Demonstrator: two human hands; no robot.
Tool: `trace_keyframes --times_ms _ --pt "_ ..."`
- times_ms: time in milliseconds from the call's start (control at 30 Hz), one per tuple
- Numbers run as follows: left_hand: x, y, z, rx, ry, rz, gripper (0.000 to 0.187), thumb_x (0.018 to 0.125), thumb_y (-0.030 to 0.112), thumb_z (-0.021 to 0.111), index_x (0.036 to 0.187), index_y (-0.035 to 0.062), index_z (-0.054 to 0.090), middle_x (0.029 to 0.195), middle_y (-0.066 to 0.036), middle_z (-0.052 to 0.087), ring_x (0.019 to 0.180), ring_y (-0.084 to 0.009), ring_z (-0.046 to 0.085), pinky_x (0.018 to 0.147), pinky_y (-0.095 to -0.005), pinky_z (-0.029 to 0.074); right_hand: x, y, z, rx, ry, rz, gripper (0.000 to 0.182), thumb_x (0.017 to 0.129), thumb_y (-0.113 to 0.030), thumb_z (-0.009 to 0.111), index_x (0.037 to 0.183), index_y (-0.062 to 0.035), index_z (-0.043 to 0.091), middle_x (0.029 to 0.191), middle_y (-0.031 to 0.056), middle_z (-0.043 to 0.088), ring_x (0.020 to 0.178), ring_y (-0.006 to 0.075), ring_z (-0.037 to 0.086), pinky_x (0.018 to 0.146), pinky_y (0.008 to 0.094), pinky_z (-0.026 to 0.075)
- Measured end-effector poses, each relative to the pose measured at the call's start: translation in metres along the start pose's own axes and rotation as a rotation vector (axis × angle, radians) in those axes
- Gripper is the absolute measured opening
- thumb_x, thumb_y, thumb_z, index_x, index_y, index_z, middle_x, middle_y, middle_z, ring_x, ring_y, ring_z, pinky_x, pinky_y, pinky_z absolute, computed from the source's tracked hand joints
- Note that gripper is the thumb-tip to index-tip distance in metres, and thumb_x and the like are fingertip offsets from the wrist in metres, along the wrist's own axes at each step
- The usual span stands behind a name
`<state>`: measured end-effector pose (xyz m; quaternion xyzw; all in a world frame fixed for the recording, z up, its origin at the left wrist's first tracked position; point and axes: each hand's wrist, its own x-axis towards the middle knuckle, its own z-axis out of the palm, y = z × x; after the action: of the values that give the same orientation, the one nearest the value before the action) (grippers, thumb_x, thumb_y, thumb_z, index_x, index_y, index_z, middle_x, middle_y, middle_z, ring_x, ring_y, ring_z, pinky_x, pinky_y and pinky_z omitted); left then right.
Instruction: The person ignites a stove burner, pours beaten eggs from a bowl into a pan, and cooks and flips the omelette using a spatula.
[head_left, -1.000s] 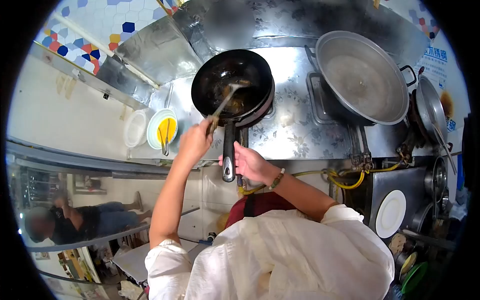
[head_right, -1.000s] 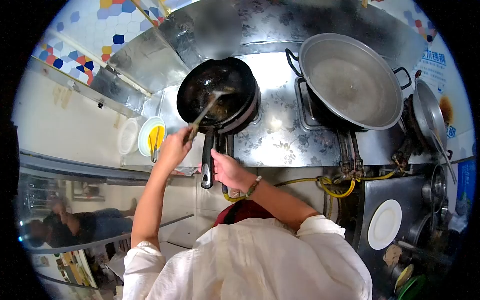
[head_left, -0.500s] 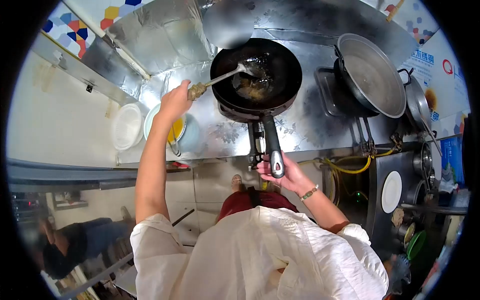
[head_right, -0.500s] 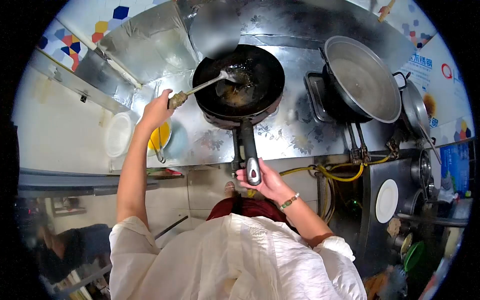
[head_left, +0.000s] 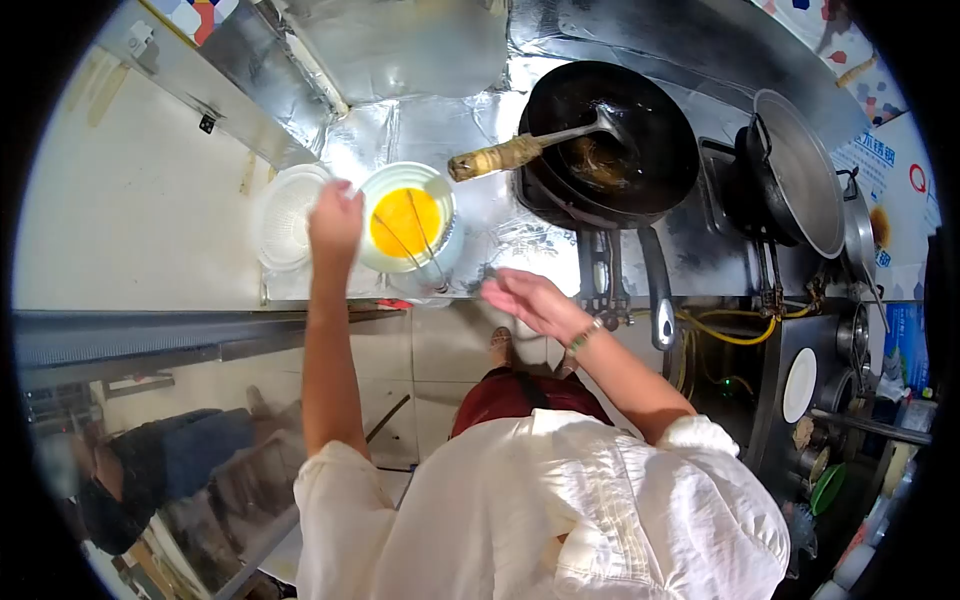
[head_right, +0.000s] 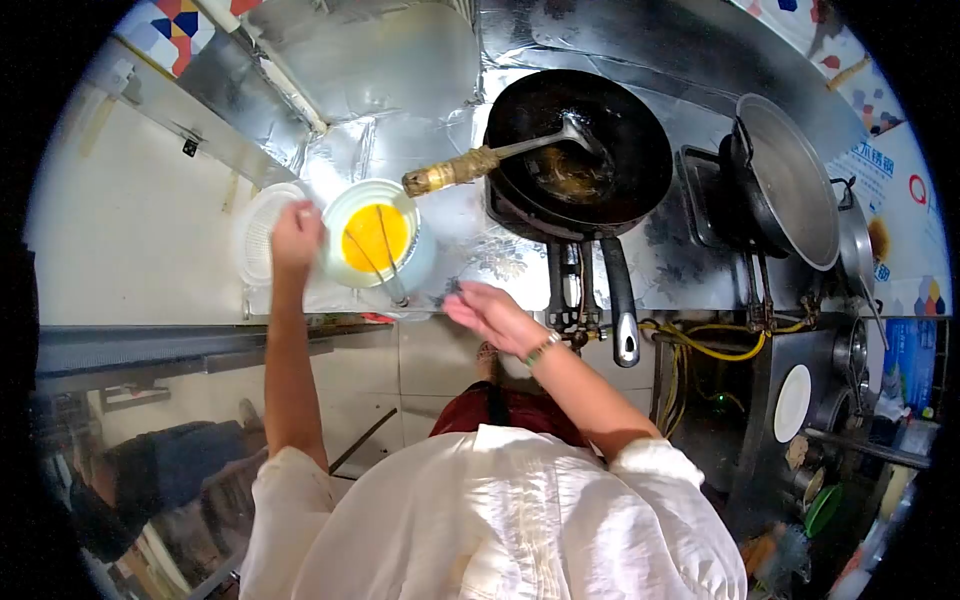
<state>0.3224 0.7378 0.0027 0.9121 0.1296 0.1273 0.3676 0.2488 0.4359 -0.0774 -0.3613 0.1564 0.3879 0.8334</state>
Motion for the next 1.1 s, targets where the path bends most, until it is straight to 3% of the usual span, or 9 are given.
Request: trace_keyframes --times_ms 167,233,400,500,567,667,800,900,1100 --pt "-0.077 0.016 0.032 0.092 -0.419 -0.022 0.054 0.088 0.034 0.051 0.132 0.0073 0.034 0.097 -0.025 0.062 0.092 -0.0409 0.059 0.079 -0.0456 0.045 0.105 0.002 0.04 0.006 -0.043 -0.014 0.045 0.092 -0.022 0.052 0.127 -0.0022 0.032 0.09 0.0051 0.049 0.076 0.0129 0.052 0.076 0.0262 0.052" --pt "-0.083 0.011 0.051 0.072 -0.412 -0.064 0.058 0.087 0.035 0.054 0.134 0.0071 0.034 0.087 -0.026 0.062 0.069 -0.0323 0.063 0.068 -0.0397 0.049 0.127 0.007 0.045 0.003 -0.039 -0.022 0.04 0.093 -0.022 0.052 0.125 -0.0063 0.034 0.097 0.006 0.053 0.082 0.0146 0.056 0.076 0.0285 0.052" --pt "-0.089 -0.006 0.079 0.078 -0.411 -0.169 0.067 0.083 0.035 0.059 0.133 0.0001 0.032 0.078 -0.025 0.06 0.053 -0.0262 0.061 0.052 -0.0361 0.048 0.154 0.023 0.051 0.449 -0.209 0.226 0.037 0.093 -0.013 0.05 0.127 -0.0082 0.038 0.116 0.0119 0.052 0.1 0.0272 0.056 0.079 0.0406 0.052" --pt "-0.092 0.008 0.077 -0.013 -0.366 -0.19 0.072 0.078 0.028 0.066 0.133 -0.0033 0.03 0.074 -0.019 0.061 0.05 -0.0195 0.06 0.04 -0.0316 0.046 0.163 0.035 0.051 0.3 -0.047 0.09 0.036 0.092 -0.007 0.048 0.127 -0.0052 0.039 0.115 0.0138 0.052 0.102 0.0306 0.055 0.08 0.0463 0.051" --pt "-0.092 0.045 0.053 -0.193 -0.412 -0.533 0.06 0.076 0.024 0.067 0.124 -0.0011 0.04 0.078 -0.02 0.063 0.06 -0.0288 0.063 0.054 -0.0377 0.05 0.149 0.033 0.054 0.257 -0.041 0.081 0.037 0.093 -0.004 0.045 0.128 -0.0037 0.036 0.118 0.0151 0.05 0.106 0.0305 0.054 0.081 0.0492 0.051" --pt "-0.11 0.052 0.043 -0.234 -0.342 -0.477 0.049 0.074 0.018 0.067 0.114 -0.0024 0.048 0.073 -0.015 0.061 0.049 -0.0178 0.057 0.042 -0.0311 0.045 0.115 0.029 0.063 0.253 -0.126 -0.034 0.045 0.093 -0.003 0.039 0.135 -0.0073 0.022 0.128 0.0155 0.041 0.11 0.0318 0.051 0.086 0.0496 0.05" --pt "-0.149 0.06 0.024 -0.115 -0.405 -0.551 0.041 0.073 0.017 0.066 0.105 -0.0039 0.053 0.072 -0.016 0.062 0.054 -0.0214 0.06 0.049 -0.0344 0.047 0.071 0.04 0.043 0.245 -0.139 0.034 0.059 0.093 -0.004 0.039 0.139 -0.0192 0.006 0.137 0.0144 0.028 0.117 0.0328 0.046 0.084 0.0545 0.05" --pt "-0.19 0.053 0.016 0.02 -0.379 -0.387 0.044 0.071 0.016 0.065 0.107 -0.0051 0.053 0.071 -0.017 0.062 0.06 -0.0247 0.061 0.058 -0.0361 0.048 0.011 0.034 0.048 0.107 -0.018 0.084 0.06 0.092 -0.003 0.039 0.139 -0.0213 0.007 0.136 0.0139 0.029 0.121 0.0329 0.042 0.082 0.0565 0.05" --pt "-0.245 0.152 -0.026 0.184 -0.455 -0.342 0.045 0.073 0.014 0.063 0.113 -0.0055 0.054 0.069 -0.017 0.061 0.064 -0.0254 0.062 0.061 -0.0353 0.047 -0.076 0.035 0.028 0.187 -0.197 0.131 0.053 0.089 -0.005 0.046 0.133 -0.0187 0.019 0.126 0.0125 0.042 0.104 0.0339 0.056 0.068 0.0527 0.057"
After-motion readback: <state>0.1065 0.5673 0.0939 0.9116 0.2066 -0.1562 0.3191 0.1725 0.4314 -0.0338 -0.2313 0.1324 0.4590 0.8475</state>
